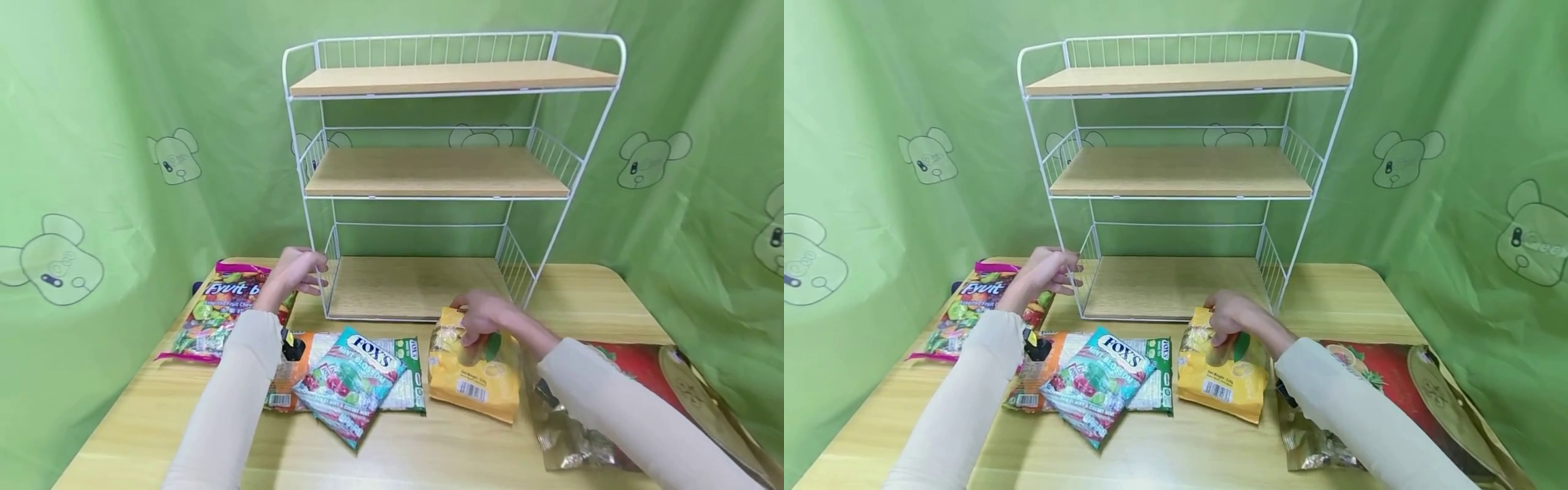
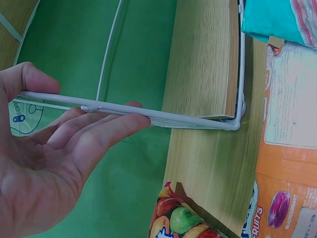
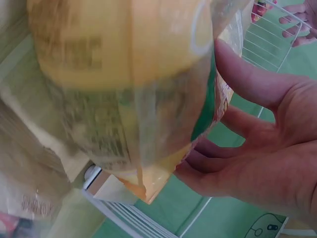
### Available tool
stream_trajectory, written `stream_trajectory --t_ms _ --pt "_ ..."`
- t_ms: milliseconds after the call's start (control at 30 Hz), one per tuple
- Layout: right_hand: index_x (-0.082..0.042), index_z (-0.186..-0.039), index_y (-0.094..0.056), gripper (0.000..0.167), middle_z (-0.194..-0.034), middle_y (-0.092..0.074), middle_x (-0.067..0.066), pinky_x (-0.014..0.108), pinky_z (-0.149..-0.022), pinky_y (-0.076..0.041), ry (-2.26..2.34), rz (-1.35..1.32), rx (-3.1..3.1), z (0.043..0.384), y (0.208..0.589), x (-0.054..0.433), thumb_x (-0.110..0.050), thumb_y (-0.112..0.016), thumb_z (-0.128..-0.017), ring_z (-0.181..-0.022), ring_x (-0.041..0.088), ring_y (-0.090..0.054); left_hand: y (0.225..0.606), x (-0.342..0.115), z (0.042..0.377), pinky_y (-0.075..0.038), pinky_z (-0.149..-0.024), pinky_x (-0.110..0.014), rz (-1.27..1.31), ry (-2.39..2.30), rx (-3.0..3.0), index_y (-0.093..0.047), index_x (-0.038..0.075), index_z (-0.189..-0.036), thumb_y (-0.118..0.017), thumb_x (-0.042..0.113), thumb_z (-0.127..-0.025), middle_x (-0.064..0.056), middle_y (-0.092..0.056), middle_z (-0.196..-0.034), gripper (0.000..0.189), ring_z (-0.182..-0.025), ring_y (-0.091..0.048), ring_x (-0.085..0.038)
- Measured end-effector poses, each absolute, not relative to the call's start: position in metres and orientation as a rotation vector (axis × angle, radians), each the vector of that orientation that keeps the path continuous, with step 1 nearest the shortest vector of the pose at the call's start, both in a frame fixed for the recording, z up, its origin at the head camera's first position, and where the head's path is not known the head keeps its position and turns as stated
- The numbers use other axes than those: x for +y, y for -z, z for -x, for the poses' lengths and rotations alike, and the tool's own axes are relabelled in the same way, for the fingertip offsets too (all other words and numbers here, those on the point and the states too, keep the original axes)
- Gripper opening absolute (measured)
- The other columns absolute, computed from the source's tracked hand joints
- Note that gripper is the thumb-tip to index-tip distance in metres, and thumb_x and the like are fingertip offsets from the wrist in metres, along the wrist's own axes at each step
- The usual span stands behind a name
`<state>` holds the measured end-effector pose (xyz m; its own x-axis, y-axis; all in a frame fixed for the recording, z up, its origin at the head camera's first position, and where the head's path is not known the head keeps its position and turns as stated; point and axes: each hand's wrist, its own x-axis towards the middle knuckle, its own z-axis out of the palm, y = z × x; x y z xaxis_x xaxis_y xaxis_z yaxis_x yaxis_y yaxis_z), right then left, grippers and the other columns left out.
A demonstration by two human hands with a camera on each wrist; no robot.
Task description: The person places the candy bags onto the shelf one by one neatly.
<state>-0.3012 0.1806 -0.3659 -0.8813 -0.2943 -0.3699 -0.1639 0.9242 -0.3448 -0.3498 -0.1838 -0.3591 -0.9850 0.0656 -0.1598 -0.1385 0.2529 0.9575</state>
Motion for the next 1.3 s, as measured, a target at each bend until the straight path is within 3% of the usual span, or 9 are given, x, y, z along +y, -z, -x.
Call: stream_trajectory --t_ms 167,400,600,700,833,1000,1133,1233,1300 --pt "-0.005 -0.146 -0.05 0.075 -0.114 -0.065 0.02 0.027 -0.053 -0.059 0.429 0.334 2.658 0.302 0.372 0.181 -0.006 -0.081 -0.078 -0.063 0.016 -0.065 0.36 -0.181 0.349 -0.064 -0.086 -0.047 0.071 -1.817 2.347 -0.057 -0.005 -0.134 -0.059 0.012 -0.083 -0.028 -0.057 -0.134 0.054 -0.111 -0.069 -0.045" --pt "-0.002 -0.15 -0.044 0.082 -0.13 -0.058 0.03 0.03 -0.06 -0.061 0.589 0.312 2.63 0.3 0.375 0.19 -0.004 -0.08 -0.077 -0.072 0.02 -0.067 0.358 -0.178 0.349 -0.064 -0.085 -0.047 0.067 -1.815 2.35 -0.059 -0.004 -0.131 -0.059 0.011 -0.083 -0.027 -0.058 -0.132 0.05 -0.105 -0.071 -0.041" --pt "0.007 -0.157 -0.016 0.102 -0.086 -0.07 0.01 0.032 -0.066 -0.063 0.649 0.205 2.611 0.293 0.369 0.196 -0.015 -0.081 -0.082 -0.063 0.018 -0.067 0.358 -0.18 0.349 -0.064 -0.084 -0.047 0.074 -1.81 2.357 -0.06 -0.004 -0.129 -0.06 0.011 -0.083 -0.025 -0.06 -0.128 0.049 -0.1 -0.073 -0.038" --pt "0.013 -0.155 -0.01 0.105 -0.087 -0.071 0.013 0.039 -0.081 -0.063 0.627 0.198 2.643 0.289 0.367 0.203 -0.024 -0.079 -0.086 -0.061 0.019 -0.067 0.357 -0.181 0.348 -0.064 -0.085 -0.047 0.085 -1.815 2.354 -0.059 -0.004 -0.131 -0.06 0.011 -0.083 -0.023 -0.061 -0.126 0.05 -0.092 -0.075 -0.032" --pt "0.022 -0.15 -0.008 0.109 -0.127 -0.059 0.037 0.06 -0.11 -0.047 0.583 0.215 2.709 0.282 0.366 0.216 -0.04 -0.074 -0.09 -0.101 0.041 -0.068 0.356 -0.182 0.347 -0.064 -0.086 -0.047 0.086 -1.816 2.353 -0.059 -0.004 -0.132 -0.06 0.01 -0.083 -0.021 -0.062 -0.124 0.051 -0.088 -0.075 -0.028" --pt "0.027 -0.146 -0.004 0.117 -0.146 -0.025 0.051 0.068 -0.118 -0.027 0.529 0.209 2.726 0.276 0.365 0.232 -0.058 -0.063 -0.092 -0.137 0.064 -0.028 0.354 -0.184 0.347 -0.063 -0.086 -0.048 0.071 -1.814 2.359 -0.06 -0.005 -0.129 -0.059 0.01 -0.084 -0.024 -0.061 -0.125 0.047 -0.087 -0.075 -0.027" --pt "0.024 -0.145 -0.024 0.11 -0.111 -0.058 0.04 0.054 -0.086 -0.061 0.538 0.164 2.683 0.271 0.366 0.242 -0.065 -0.06 -0.091 -0.09 0.043 -0.067 0.354 -0.184 0.347 -0.063 -0.086 -0.048 0.069 -1.814 2.359 -0.059 -0.005 -0.129 -0.058 0.009 -0.083 -0.025 -0.06 -0.127 0.049 -0.086 -0.075 -0.027" --pt "0.02 -0.134 -0.041 0.102 -0.079 -0.055 0.011 0.038 -0.055 -0.059 0.567 0.111 2.618 0.266 0.369 0.248 -0.069 -0.06 -0.089 -0.056 0.018 -0.054 0.355 -0.184 0.347 -0.064 -0.086 -0.047 0.072 -1.807 2.358 -0.059 -0.005 -0.131 -0.058 0.008 -0.083 -0.026 -0.06 -0.129 0.05 -0.088 -0.075 -0.028" --pt "0.017 -0.125 -0.048 0.097 -0.077 -0.056 0.009 0.036 -0.055 -0.061 0.586 0.067 2.562 0.262 0.373 0.251 -0.072 -0.058 -0.088 -0.057 0.018 -0.058 0.356 -0.183 0.348 -0.064 -0.086 -0.047 0.073 -1.807 2.353 -0.059 -0.005 -0.131 -0.058 0.009 -0.083 -0.025 -0.06 -0.129 0.05 -0.089 -0.075 -0.029"
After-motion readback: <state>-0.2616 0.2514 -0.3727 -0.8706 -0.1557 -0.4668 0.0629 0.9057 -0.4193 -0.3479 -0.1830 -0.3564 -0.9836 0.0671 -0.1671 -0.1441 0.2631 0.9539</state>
